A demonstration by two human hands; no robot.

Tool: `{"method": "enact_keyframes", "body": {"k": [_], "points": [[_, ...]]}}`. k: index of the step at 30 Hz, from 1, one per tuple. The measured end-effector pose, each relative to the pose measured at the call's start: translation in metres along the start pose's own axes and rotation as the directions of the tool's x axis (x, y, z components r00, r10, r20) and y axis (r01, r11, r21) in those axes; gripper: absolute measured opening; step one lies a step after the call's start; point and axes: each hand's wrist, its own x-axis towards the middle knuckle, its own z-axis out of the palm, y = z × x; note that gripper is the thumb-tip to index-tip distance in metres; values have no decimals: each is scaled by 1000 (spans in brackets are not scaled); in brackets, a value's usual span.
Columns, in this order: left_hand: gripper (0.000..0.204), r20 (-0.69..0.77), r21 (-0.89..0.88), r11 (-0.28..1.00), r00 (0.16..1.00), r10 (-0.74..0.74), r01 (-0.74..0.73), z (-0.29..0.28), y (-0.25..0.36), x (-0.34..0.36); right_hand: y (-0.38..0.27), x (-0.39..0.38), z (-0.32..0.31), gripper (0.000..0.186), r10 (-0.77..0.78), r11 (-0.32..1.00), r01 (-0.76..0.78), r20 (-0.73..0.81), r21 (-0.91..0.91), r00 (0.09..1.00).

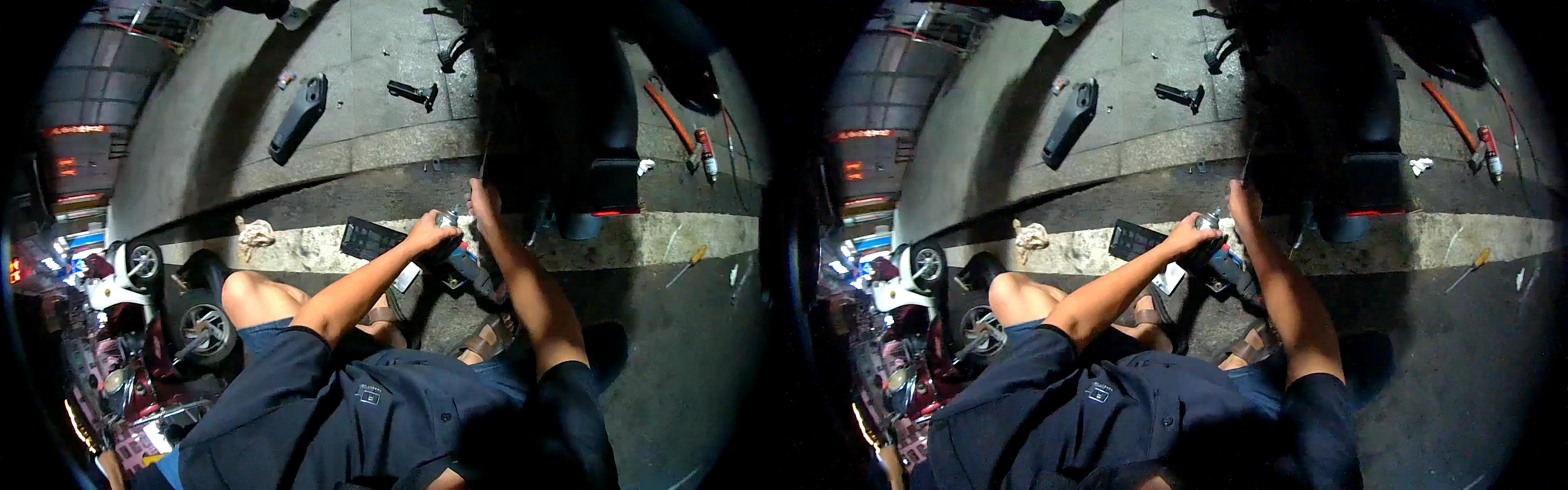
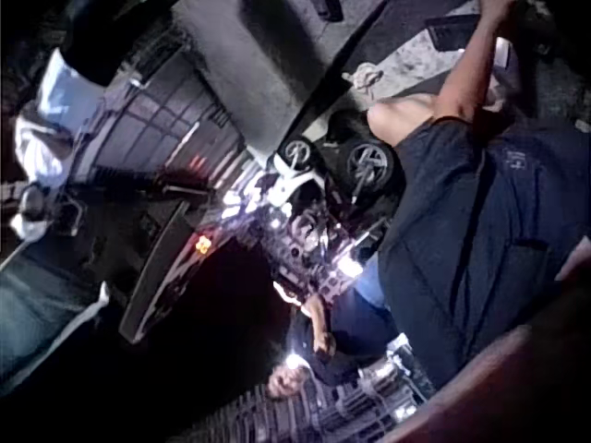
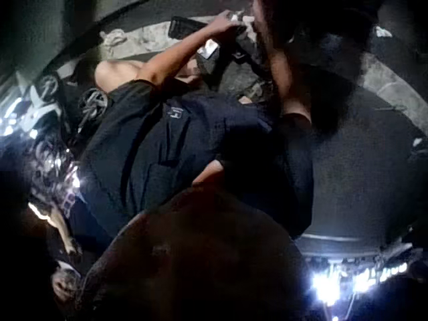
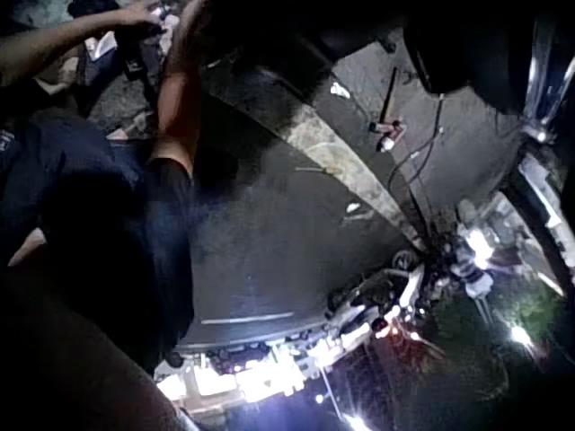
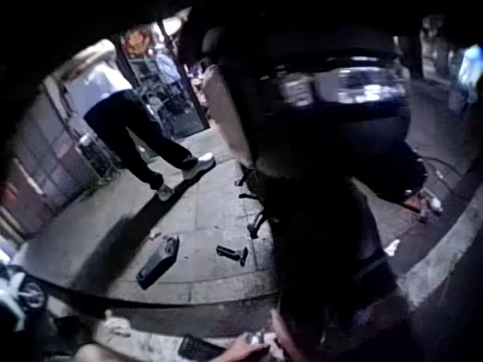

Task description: The person works on a scooter rear wheel assembly, loosening and fastening bolts using a socket wrench, a power impact tool, and other hand tools, and handling scooter parts by hand.

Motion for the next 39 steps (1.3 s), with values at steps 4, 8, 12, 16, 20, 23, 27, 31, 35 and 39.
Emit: {"method": "enact_keyframes", "body": {"k": [4,8,12,16,20,23,27,31,35,39], "points": [[84,-1,540,841,998,-55,47,7,37,7,-47,7,-3,34,126,878,-284,387,385,913],[53,257,787,602,958,-125,-133,-17,100,-6,-84,-6,27,33,160,810,-378,452,448,878],[43,454,574,745,889,58,-342,-52,144,21,-83,10,31,31,55,856,-203,306,476,950],[31,121,536,844,988,-92,13,-135,134,61,-98,-5,32,32,-193,981,187,185,50,964],[26,-69,446,893,997,-28,56,-158,97,106,-99,-4,16,31,-512,723,422,-13,-547,859],[24,-116,524,851,993,19,45,-159,81,147,-100,-4,5,30,-573,506,414,64,-757,817],[27,-188,539,840,961,202,-71,-165,95,199,-109,4,22,28,-508,435,405,152,-804,848],[37,-169,535,820,925,339,-203,-182,109,246,-127,-4,56,26,-446,338,229,59,-913,893],[33,-199,356,927,960,199,-118,-177,121,284,-89,1,76,27,-364,354,100,-38,-930,931],[26,-119,141,907,903,414,-397,-138,136,298,-86,-4,90,31,-84,540,-118,-193,-833,978]]}}
